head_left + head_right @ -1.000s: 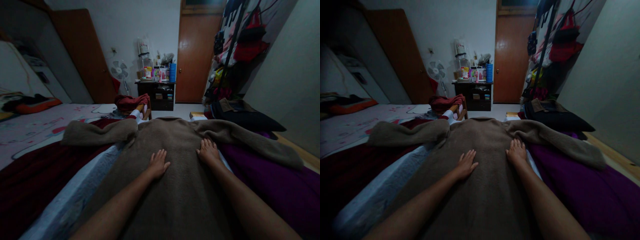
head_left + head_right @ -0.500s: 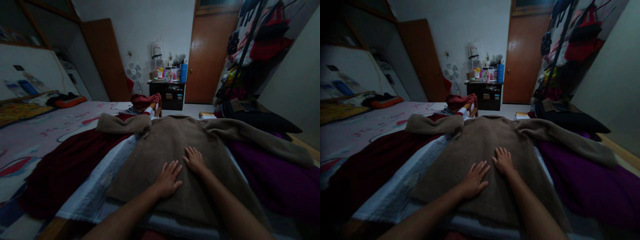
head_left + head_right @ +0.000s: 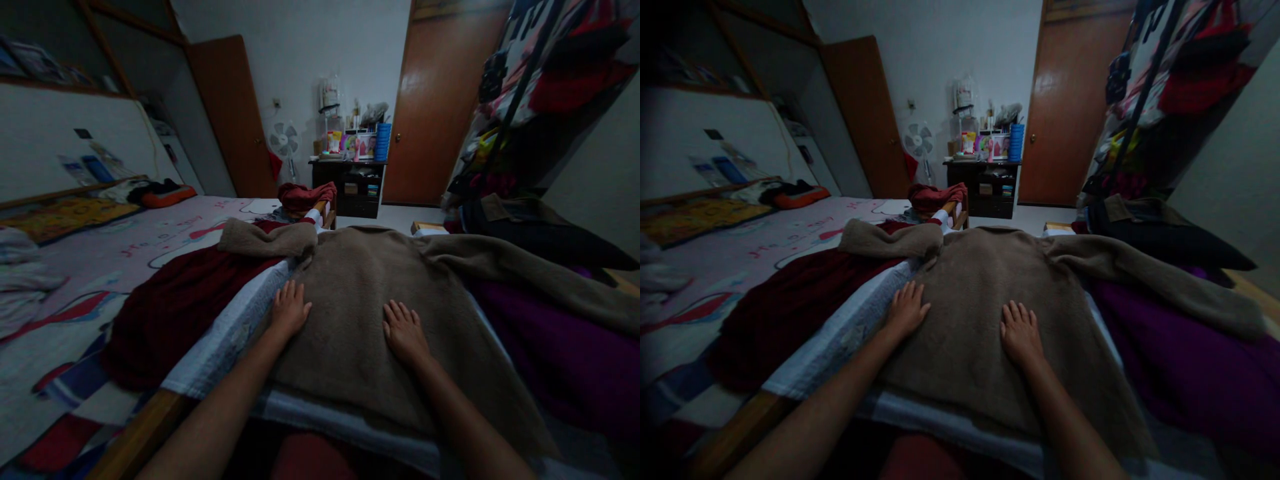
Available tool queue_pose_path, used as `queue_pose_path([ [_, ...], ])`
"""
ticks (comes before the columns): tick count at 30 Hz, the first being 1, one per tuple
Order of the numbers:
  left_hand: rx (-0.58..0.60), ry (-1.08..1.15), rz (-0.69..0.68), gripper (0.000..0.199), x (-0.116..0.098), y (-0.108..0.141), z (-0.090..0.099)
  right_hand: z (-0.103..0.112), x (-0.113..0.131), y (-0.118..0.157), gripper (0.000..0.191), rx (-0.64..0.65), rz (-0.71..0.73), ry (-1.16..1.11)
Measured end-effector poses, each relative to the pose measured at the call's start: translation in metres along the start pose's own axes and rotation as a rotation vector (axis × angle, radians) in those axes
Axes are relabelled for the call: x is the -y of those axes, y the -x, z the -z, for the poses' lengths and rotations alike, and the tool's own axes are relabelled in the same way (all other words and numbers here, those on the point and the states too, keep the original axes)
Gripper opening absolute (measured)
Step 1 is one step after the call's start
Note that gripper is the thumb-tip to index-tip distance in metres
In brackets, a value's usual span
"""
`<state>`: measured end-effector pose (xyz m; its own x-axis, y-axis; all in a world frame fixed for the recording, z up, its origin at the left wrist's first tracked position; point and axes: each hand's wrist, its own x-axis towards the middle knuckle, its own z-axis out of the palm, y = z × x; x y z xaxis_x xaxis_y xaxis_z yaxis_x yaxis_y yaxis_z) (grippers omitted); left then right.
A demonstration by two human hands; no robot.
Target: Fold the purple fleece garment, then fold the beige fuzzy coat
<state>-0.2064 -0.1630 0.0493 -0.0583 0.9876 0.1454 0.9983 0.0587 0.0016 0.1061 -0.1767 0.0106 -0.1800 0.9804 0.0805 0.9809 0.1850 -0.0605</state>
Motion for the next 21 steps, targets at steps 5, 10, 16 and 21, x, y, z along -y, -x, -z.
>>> queue_pose_path([
  [5,0.078,-0.025,0.031,0.060,-0.006,0.005,-0.018,0.007,0.009,0.009,0.053,0.058,-0.032,-0.050],
  [10,0.078,0.014,-0.048,0.069,-0.026,0.027,-0.025,0.010,0.026,0.022,0.052,0.054,-0.009,-0.240],
  [16,0.048,0.064,-0.118,0.060,-0.026,0.029,-0.012,0.008,0.035,0.033,0.053,-0.024,0.063,-0.250],
  [21,0.065,0.117,0.123,0.048,-0.006,-0.005,0.006,0.007,0.035,0.035,0.052,-0.045,0.070,-0.221],
])
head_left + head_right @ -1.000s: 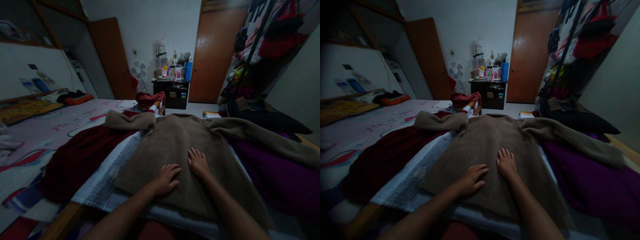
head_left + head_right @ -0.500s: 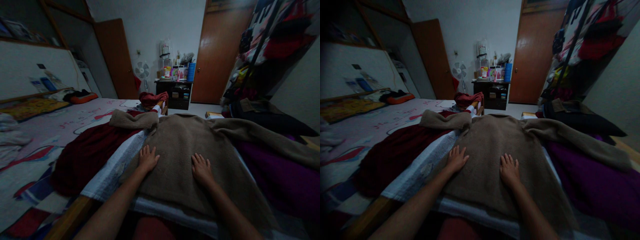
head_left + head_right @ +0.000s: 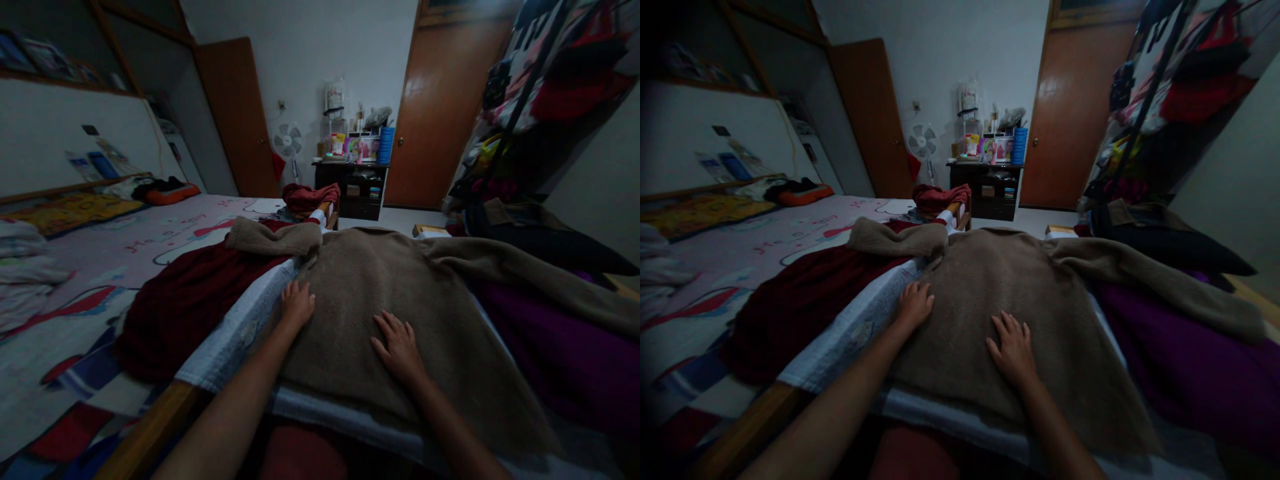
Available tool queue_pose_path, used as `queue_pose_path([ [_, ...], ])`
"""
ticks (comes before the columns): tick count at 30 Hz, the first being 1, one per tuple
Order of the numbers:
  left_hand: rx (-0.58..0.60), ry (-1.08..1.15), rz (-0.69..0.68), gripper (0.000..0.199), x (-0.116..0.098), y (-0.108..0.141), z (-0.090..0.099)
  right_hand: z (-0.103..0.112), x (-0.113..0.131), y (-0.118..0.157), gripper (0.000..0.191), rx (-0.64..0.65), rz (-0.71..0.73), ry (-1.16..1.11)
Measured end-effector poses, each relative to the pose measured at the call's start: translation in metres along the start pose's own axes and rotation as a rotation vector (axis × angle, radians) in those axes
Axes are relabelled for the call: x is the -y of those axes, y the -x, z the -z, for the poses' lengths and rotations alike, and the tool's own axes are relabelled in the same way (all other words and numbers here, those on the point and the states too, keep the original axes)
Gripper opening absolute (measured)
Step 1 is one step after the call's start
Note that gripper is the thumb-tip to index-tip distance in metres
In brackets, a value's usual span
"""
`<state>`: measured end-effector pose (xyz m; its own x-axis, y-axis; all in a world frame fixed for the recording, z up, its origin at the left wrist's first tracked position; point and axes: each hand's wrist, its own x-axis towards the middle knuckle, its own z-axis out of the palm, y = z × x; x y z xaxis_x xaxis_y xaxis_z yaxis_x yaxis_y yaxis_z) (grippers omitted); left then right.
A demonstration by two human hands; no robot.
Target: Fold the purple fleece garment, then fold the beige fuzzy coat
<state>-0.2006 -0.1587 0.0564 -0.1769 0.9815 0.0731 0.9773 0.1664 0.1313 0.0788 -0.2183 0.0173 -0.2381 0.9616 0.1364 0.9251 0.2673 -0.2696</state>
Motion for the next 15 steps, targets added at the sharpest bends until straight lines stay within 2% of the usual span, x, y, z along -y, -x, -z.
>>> queue_pose_path([
  [2,0.036,-0.001,0.077,0.052,0.003,-0.015,0.004,0.000,0.000,0.000,0.052,-0.005,-0.003,0.003],
  [8,0.172,0.012,0.174,0.051,0.004,-0.046,0.006,0.001,0.002,-0.001,0.052,-0.012,-0.008,-0.013],
  [15,0.148,0.006,0.133,0.045,-0.001,-0.053,0.003,0.002,0.004,0.000,0.051,-0.031,-0.009,0.005],
])
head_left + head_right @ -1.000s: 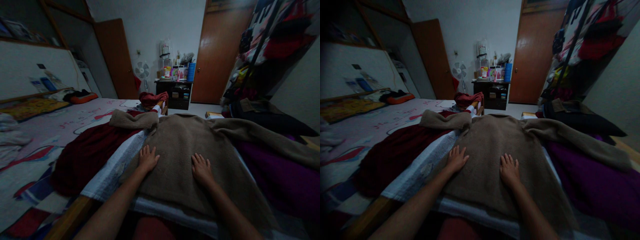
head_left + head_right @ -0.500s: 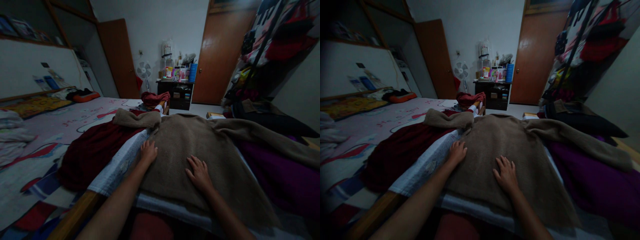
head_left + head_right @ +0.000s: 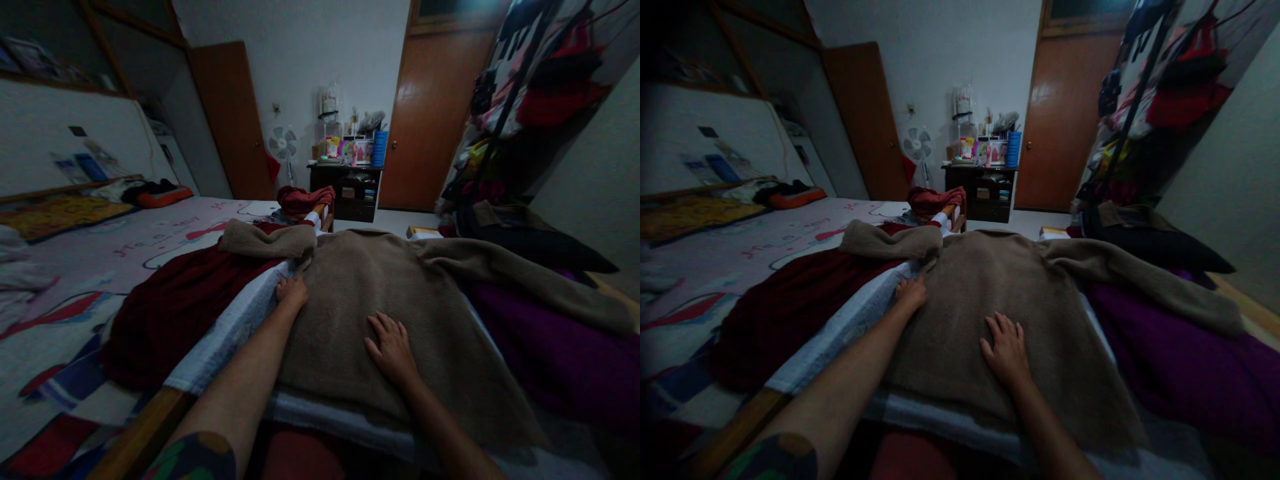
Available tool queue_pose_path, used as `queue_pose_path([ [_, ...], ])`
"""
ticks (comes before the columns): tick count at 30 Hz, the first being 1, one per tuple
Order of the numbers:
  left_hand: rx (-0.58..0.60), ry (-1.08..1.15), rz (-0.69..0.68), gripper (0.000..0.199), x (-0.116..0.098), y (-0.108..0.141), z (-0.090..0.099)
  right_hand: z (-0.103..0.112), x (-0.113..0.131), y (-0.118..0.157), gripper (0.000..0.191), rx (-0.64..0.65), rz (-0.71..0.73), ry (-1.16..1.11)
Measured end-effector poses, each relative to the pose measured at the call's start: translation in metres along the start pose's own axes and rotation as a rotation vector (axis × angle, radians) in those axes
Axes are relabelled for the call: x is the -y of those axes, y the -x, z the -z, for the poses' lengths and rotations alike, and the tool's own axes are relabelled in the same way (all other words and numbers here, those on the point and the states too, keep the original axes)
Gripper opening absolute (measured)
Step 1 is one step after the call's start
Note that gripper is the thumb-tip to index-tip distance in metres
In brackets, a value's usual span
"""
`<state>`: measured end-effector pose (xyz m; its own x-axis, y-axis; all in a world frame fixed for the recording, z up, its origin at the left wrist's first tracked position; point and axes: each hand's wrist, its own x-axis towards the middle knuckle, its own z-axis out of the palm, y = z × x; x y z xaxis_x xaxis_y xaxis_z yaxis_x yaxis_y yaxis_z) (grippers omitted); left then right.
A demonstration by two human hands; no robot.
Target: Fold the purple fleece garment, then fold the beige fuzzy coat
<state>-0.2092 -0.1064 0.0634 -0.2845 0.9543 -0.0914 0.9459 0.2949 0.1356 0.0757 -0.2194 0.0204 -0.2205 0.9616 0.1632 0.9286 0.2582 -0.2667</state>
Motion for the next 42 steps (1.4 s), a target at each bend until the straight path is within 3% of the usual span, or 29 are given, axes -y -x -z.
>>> queue_pose_path([
  [6,0.033,-0.014,-0.030,0.051,-0.006,-0.013,0.007,0.000,0.000,0.000,0.051,-0.004,-0.001,0.005],
  [10,0.045,-0.024,-0.168,0.046,-0.013,-0.016,0.022,-0.001,0.000,0.000,0.050,-0.012,-0.007,-0.007],
  [17,0.091,-0.032,-0.380,0.045,-0.023,0.028,0.017,0.000,0.001,0.001,0.050,-0.022,-0.009,-0.026],
  [21,0.037,-0.039,-0.354,0.046,-0.014,0.046,0.012,0.001,0.001,0.000,0.050,-0.020,-0.005,-0.029],
  [29,-0.043,-0.077,-0.200,0.040,0.015,0.025,0.021,0.000,0.001,0.000,0.049,-0.029,-0.009,-0.046],
  [34,-0.159,-0.159,-0.161,0.042,0.019,0.032,0.017,0.001,0.001,0.000,0.049,-0.027,-0.013,-0.072],
  [37,-0.222,-0.199,-0.243,0.042,0.010,0.041,0.008,0.001,0.001,0.000,0.049,-0.025,-0.023,-0.075],
  [40,-0.244,-0.178,-0.442,0.038,-0.013,0.052,-0.008,0.001,0.001,0.001,0.051,-0.037,-0.027,-0.073],
  [42,-0.196,-0.105,-0.595,0.036,-0.034,0.064,-0.022,0.000,0.002,0.001,0.052,-0.039,-0.021,-0.070],
])
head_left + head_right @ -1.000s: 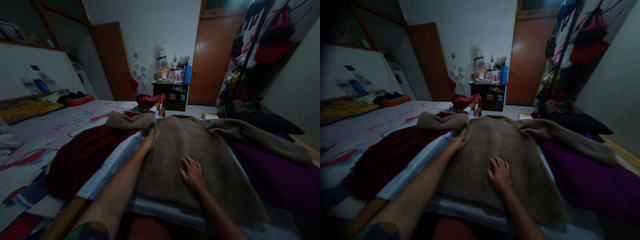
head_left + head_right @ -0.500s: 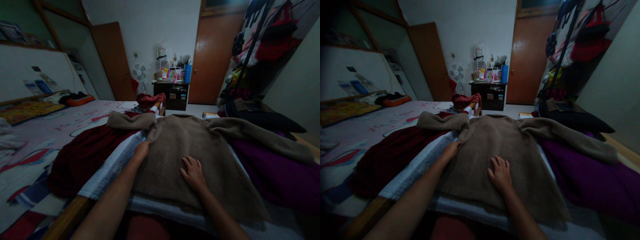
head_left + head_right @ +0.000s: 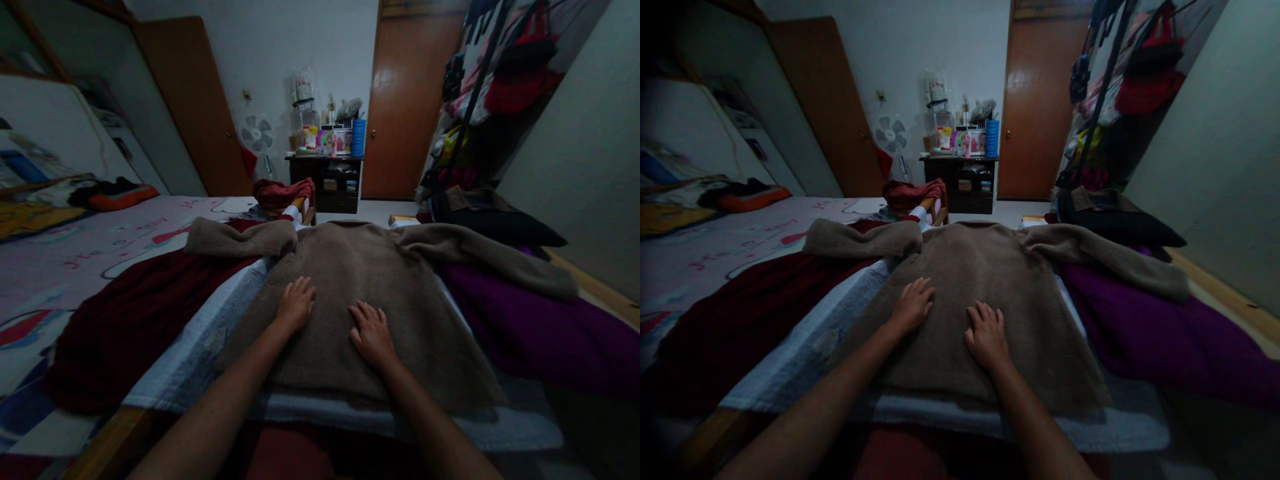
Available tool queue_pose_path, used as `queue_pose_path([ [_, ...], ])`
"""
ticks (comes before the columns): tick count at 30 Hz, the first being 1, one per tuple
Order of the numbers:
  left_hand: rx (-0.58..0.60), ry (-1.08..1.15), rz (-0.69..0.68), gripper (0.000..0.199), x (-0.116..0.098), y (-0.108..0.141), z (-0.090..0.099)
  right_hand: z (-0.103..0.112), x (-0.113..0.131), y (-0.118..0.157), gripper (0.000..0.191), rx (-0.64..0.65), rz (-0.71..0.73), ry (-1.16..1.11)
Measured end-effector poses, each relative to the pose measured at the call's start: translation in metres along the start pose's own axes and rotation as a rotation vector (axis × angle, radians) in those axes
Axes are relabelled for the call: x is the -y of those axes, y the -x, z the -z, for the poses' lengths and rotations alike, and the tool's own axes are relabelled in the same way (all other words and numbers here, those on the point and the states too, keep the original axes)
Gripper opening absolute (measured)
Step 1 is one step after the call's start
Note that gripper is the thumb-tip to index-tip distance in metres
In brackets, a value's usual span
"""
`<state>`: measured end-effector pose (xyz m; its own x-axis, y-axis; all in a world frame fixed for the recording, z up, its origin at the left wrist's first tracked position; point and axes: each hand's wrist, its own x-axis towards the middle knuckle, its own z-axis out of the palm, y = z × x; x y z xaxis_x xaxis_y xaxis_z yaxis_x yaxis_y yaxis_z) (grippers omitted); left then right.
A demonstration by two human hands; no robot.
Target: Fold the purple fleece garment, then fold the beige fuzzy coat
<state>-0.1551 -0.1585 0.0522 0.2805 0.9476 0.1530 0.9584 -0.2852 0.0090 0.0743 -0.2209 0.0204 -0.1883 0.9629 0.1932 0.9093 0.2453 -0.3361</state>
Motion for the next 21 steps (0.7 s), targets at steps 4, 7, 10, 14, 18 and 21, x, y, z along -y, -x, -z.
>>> queue_pose_path([
  [4,0.171,0.191,-0.136,0.050,-0.057,0.013,-0.020,-0.001,-0.002,0.002,0.053,0.046,0.013,-0.017],
  [7,0.138,0.199,-0.120,0.056,-0.085,0.030,-0.028,0.008,-0.011,0.003,0.052,0.095,0.019,-0.051],
  [10,0.130,0.206,-0.125,0.060,-0.096,0.043,-0.027,0.035,-0.033,0.003,0.040,0.079,-0.025,-0.020],
  [14,0.153,0.238,-0.157,0.059,-0.098,0.049,-0.024,0.085,-0.073,0.001,0.036,-0.158,-0.222,0.246],
  [18,0.161,0.257,-0.149,0.058,-0.099,0.046,-0.022,0.115,-0.099,0.000,0.031,-0.119,-0.374,0.432],
  [21,0.166,0.268,-0.152,0.059,-0.100,0.044,-0.021,0.118,-0.103,-0.001,0.028,-0.008,-0.435,0.489],
])
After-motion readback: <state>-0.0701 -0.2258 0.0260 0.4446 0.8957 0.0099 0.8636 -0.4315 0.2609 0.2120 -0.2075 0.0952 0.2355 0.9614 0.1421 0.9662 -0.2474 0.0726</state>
